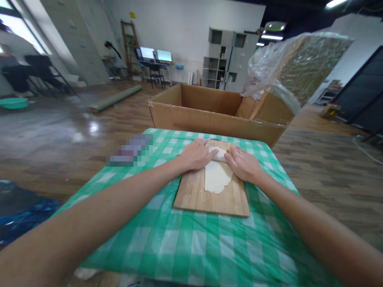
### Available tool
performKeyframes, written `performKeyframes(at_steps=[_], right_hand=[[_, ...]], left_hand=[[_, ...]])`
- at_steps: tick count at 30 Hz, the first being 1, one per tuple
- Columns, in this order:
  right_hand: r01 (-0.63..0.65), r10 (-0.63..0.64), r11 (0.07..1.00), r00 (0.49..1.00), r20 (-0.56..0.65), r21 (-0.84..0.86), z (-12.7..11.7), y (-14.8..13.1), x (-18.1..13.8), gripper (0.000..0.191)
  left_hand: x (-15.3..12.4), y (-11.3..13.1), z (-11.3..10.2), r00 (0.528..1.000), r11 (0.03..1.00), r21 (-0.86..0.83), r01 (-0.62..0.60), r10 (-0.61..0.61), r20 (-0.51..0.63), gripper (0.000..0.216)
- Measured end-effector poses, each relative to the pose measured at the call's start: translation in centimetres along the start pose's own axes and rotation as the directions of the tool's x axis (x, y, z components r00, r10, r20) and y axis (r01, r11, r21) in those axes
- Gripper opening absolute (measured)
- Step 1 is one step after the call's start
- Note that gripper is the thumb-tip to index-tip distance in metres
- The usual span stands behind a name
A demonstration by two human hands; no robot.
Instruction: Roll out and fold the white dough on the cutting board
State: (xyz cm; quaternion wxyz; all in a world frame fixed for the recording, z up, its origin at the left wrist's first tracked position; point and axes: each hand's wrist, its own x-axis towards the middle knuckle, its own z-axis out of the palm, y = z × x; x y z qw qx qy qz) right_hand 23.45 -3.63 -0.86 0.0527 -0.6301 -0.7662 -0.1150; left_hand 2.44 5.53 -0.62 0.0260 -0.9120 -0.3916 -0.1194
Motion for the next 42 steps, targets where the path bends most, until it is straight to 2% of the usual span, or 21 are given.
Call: performKeyframes(at_steps=[4,6,8,11,14,18,21,23,27,30,34,38,42], right_hand=[[-0.003,0.005,0.998,0.999,-0.033,0.061,-0.6,-1.8,-3.1,0.07],[-0.002,0.004,0.998,0.999,-0.032,0.067,-1.1,-2.7,-4.8,0.076],[0.0,0.002,0.997,1.0,-0.029,0.074,-1.8,-3.8,-6.7,0.076],[0.013,-0.009,0.996,0.999,-0.046,0.092,-2.9,-5.3,-9.2,0.072],[0.005,0.001,0.996,0.998,-0.067,0.089,-3.3,-6.4,-10.3,0.072],[-0.095,0.1,0.993,0.993,-0.063,0.074,-2.4,-6.2,-8.7,0.074],[-0.13,0.132,0.99,0.991,-0.029,0.052,-1.2,-4.3,-6.1,0.075],[-0.105,0.104,0.994,0.994,0.009,0.032,-0.5,-2.4,-4.3,0.069],[0.038,-0.032,0.997,0.996,0.083,-0.068,1.0,1.6,-1.2,0.056],[0.055,-0.047,0.996,0.994,0.101,-0.074,1.9,3.8,0.9,0.055],[0.055,-0.054,0.998,0.993,0.103,-0.009,2.6,5.6,3.1,0.053],[-0.009,0.007,1.0,0.998,0.063,0.024,2.4,5.9,4.0,0.054],[-0.038,0.036,0.999,0.999,0.039,0.039,1.6,4.9,3.2,0.055]], left_hand=[[-3.8,0.8,-1.2,0.998,0.998,0.02,-0.064,0.064,-0.01,0.08],[-5.4,0.8,-2.2,0.991,0.991,0.047,-0.126,0.128,-0.044,0.075],[-6.6,0.6,-3.2,0.986,0.984,0.07,-0.162,0.164,-0.029,0.067],[-7.4,-0.2,-3.9,0.984,0.982,0.066,-0.179,0.177,0.032,0.062],[-7.1,-0.9,-3.4,0.98,0.98,0.017,-0.198,0.198,0.009,0.058],[-4.8,-1.3,-1.9,0.98,0.98,-0.002,-0.2,0.2,-0.015,0.067],[-1.8,-1.5,-1.0,0.984,0.984,-0.013,-0.179,0.179,0.01,0.072],[0.3,-1.5,-0.6,0.989,0.99,-0.034,-0.138,0.139,0.044,0.074],[4.0,-1.6,0.0,0.989,0.994,-0.059,-0.088,0.094,0.118,0.077],[6.2,-2.0,0.7,0.989,0.993,-0.066,-0.097,0.104,0.11,0.077],[8.6,-2.6,1.8,0.995,0.994,-0.098,-0.046,0.054,0.079,0.085],[9.8,-2.9,2.2,0.994,0.992,-0.122,0.029,-0.015,0.108,0.084],[8.0,-2.0,1.5,0.997,0.995,-0.082,0.055,-0.049,0.064,0.081]])
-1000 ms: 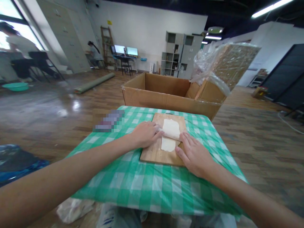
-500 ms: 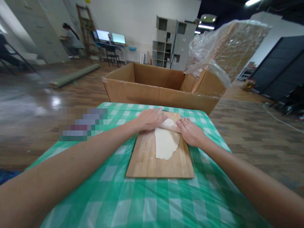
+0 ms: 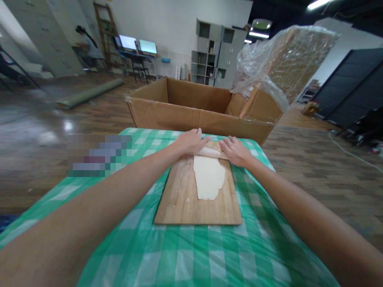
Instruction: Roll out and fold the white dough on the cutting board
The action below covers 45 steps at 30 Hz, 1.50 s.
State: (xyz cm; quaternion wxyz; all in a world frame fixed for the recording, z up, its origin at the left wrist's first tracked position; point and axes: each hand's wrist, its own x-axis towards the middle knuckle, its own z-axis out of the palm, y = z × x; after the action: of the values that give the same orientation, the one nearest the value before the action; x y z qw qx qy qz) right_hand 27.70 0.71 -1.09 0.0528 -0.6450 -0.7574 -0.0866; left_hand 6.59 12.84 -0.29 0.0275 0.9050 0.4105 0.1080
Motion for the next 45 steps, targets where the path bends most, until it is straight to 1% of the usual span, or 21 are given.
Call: performKeyframes(at_steps=[4,7,9,12,15,18,21,22,24,27,29,31,33,36,40,42,44,45], right_hand=[[-0.013,0.014,0.999,1.0,-0.012,0.04,-0.4,-1.8,-2.8,0.062],[-0.008,0.011,0.997,0.999,-0.033,0.078,-0.5,-3.1,-5.7,0.071],[0.021,-0.017,0.996,0.999,-0.049,0.088,-0.7,-3.8,-7.4,0.076],[0.074,-0.07,0.994,0.996,-0.056,0.075,-1.2,-4.8,-9.7,0.079],[0.079,-0.074,0.995,0.995,-0.063,0.068,-1.8,-5.7,-11.7,0.08],[0.11,-0.101,0.991,0.989,-0.11,0.071,-2.5,-6.6,-13.6,0.077],[0.156,-0.134,0.981,0.976,-0.173,0.117,-3.3,-7.0,-14.9,0.063],[0.168,-0.141,0.976,0.972,-0.187,0.14,-3.6,-7.1,-15.1,0.057],[0.186,-0.151,0.968,0.968,-0.201,0.166,-4.1,-7.1,-15.0,0.05],[0.189,-0.158,0.971,0.966,-0.203,0.144,-4.3,-7.4,-13.8,0.047],[0.185,-0.161,0.977,0.967,-0.199,0.109,-4.0,-7.5,-12.7,0.05],[0.174,-0.159,0.983,0.967,-0.2,0.061,-3.5,-7.6,-11.5,0.056],[0.162,-0.154,0.987,0.968,-0.196,0.023,-2.9,-7.4,-10.4,0.064],[0.158,-0.153,0.987,0.974,-0.165,0.019,-2.3,-6.8,-8.6,0.073],[0.185,-0.178,0.981,0.978,-0.106,0.058,-1.8,-5.6,-5.6,0.068],[0.18,-0.175,0.981,0.982,-0.075,0.068,-1.6,-5.1,-3.8,0.068],[0.148,-0.145,0.987,0.988,-0.043,0.061,-1.3,-4.6,-2.0,0.07],[0.135,-0.134,0.989,0.991,-0.026,0.054,-1.2,-4.3,-1.2,0.07]], left_hand=[[-4.5,1.4,-0.3,0.995,0.993,0.102,-0.051,0.059,-0.085,0.075],[-8.0,2.4,-0.5,0.99,0.99,0.132,-0.047,0.063,-0.124,0.074],[-10.0,2.8,-0.7,0.988,0.987,0.15,-0.058,0.078,-0.134,0.076],[-12.9,3.5,-1.3,0.986,0.98,0.173,-0.1,0.121,-0.116,0.073],[-15.7,4.3,-2.2,0.985,0.977,0.178,-0.113,0.134,-0.11,0.068],[-18.6,5.5,-3.7,0.98,0.966,0.209,-0.152,0.175,-0.098,0.059],[-21.2,6.5,-4.9,0.971,0.955,0.206,-0.213,0.23,-0.063,0.054],[-22.0,6.8,-5.1,0.972,0.957,0.2,-0.21,0.227,-0.066,0.055],[-22.9,7.2,-4.9,0.982,0.972,0.173,-0.161,0.176,-0.072,0.058],[-23.0,7.0,-3.6,0.989,0.986,0.14,-0.091,0.107,-0.106,0.067],[-22.3,6.4,-2.6,0.985,0.987,0.138,-0.076,0.096,-0.142,0.073],[-21.3,5.8,-1.8,0.985,0.989,0.137,-0.062,0.083,-0.152,0.079],[-20.1,5.1,-1.4,0.99,0.991,0.127,-0.034,0.05,-0.128,0.083],[-18.4,4.4,-1.5,0.997,0.995,0.103,0.007,0.001,-0.083,0.085],[-15.6,3.3,-2.1,0.998,0.993,0.1,0.057,-0.054,-0.026,0.079],[-13.8,2.4,-2.2,0.998,0.991,0.121,0.059,-0.061,0.012,0.072],[-11.8,1.2,-2.1,0.998,0.989,0.147,-0.009,0.001,0.06,0.065],[-10.9,0.5,-2.0,0.997,0.989,0.148,-0.014,0.002,0.081,0.064]])
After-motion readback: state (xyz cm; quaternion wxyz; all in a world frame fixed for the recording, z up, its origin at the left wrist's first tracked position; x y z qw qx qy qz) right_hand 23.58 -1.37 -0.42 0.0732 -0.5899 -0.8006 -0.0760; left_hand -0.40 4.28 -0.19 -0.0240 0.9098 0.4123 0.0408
